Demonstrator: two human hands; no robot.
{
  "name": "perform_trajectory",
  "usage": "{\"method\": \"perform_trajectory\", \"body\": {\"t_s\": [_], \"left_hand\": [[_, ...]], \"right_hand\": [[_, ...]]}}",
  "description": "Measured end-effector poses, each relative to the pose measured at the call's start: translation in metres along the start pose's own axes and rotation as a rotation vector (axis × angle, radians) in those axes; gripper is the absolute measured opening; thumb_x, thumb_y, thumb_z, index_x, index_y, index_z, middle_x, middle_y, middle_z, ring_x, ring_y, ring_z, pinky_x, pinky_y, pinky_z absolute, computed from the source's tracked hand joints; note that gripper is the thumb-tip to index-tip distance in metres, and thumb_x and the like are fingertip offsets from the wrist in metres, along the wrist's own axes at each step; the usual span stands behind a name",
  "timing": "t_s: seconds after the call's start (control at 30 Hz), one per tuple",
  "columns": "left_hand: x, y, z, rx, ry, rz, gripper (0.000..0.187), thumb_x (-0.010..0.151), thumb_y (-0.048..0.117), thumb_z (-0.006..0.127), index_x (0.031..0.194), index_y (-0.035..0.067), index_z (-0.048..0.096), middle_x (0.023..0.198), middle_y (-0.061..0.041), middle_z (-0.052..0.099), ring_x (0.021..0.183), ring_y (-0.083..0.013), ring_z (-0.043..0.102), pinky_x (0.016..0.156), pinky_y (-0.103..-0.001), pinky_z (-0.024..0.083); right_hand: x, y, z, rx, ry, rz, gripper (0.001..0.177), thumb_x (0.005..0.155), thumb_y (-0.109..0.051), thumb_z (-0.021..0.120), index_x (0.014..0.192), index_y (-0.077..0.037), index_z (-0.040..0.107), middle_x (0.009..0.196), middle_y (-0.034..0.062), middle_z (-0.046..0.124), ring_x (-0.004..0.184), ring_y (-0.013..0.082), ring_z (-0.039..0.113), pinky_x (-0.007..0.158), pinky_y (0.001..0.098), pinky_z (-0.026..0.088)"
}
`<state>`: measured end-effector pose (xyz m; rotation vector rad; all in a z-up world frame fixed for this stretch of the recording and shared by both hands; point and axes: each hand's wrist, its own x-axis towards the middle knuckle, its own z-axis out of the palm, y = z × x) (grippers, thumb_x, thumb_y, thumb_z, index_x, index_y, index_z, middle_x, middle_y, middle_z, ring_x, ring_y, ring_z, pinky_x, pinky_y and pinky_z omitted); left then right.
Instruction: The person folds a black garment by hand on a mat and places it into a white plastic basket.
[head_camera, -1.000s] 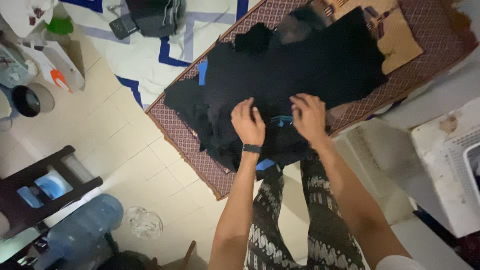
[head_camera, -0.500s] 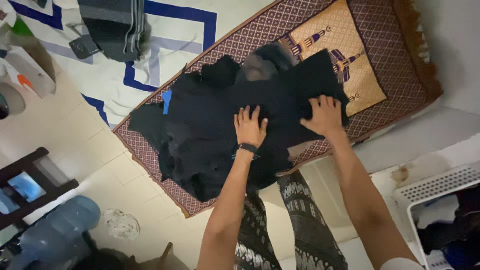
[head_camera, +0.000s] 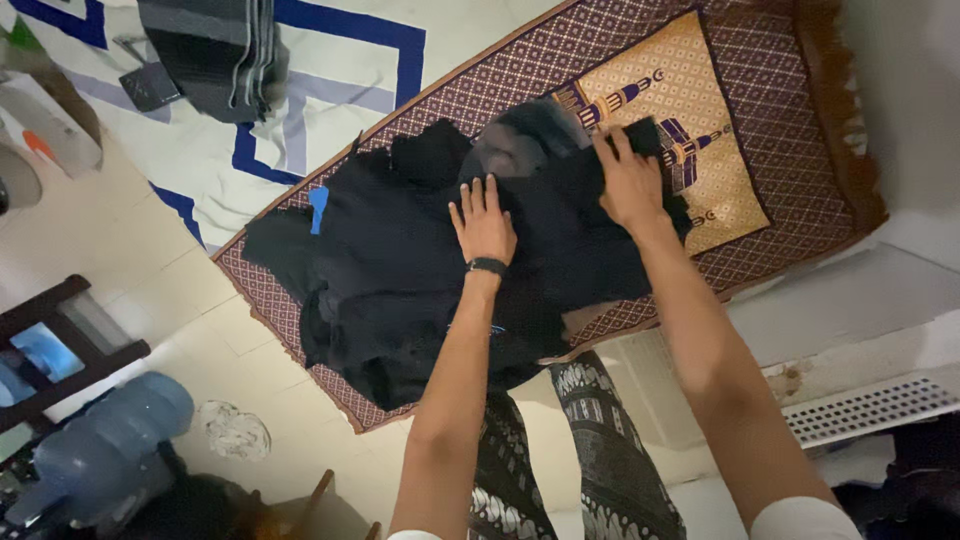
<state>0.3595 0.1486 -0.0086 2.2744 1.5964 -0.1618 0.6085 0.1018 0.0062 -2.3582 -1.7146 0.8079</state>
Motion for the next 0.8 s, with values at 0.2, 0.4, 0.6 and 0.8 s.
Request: {"method": "perform_trajectory", "body": {"t_s": [0.2,0.4,0.6,0.8], "left_hand": [[0.006,-0.003,-0.033,0.075,-0.269,-0.082,0.070,0.094,0.023,0.072,0.157,0.025,0.040,0.152,-0.020,0.043,0.149,-0.0397,0.030,0.128,-0.063,0.017],[0.001,-0.009,-0.038,0.087,-0.086,0.093,0.035,0.081,0.011,0.074,0.116,0.016,0.069,0.157,-0.018,0.040,0.151,-0.0413,0.026,0.122,-0.062,0.017],[-0.032,-0.017,-0.051,0.123,-0.023,0.032,0.027,0.089,0.012,0.072,0.115,0.010,0.068,0.157,-0.019,0.040,0.155,-0.0394,0.027,0.129,-0.060,0.018],[-0.066,-0.038,-0.076,-0.196,0.075,0.041,0.063,0.084,0.015,0.068,0.145,0.006,0.054,0.153,-0.026,0.042,0.147,-0.0427,0.029,0.118,-0.059,0.022]], "right_hand": [[-0.021,0.009,0.008,0.057,0.322,-0.078,0.026,0.083,-0.001,0.071,0.109,-0.006,0.069,0.107,0.0158,0.058,0.099,0.0383,0.061,0.088,0.0496,0.048],[-0.106,0.024,0.024,0.140,0.556,-0.061,0.021,0.080,-0.003,0.069,0.101,-0.002,0.065,0.111,0.0186,0.056,0.103,0.0415,0.056,0.089,0.0527,0.045],[-0.133,0.005,0.023,-0.256,0.289,0.093,0.030,0.065,-0.011,0.073,0.095,-0.012,0.074,0.107,0.0145,0.061,0.100,0.0382,0.057,0.093,0.0541,0.046],[-0.082,-0.076,0.040,0.234,0.272,-0.018,0.026,0.094,-0.018,0.070,0.114,-0.003,0.074,0.113,0.0183,0.069,0.110,0.0382,0.064,0.097,0.0508,0.047]]}}
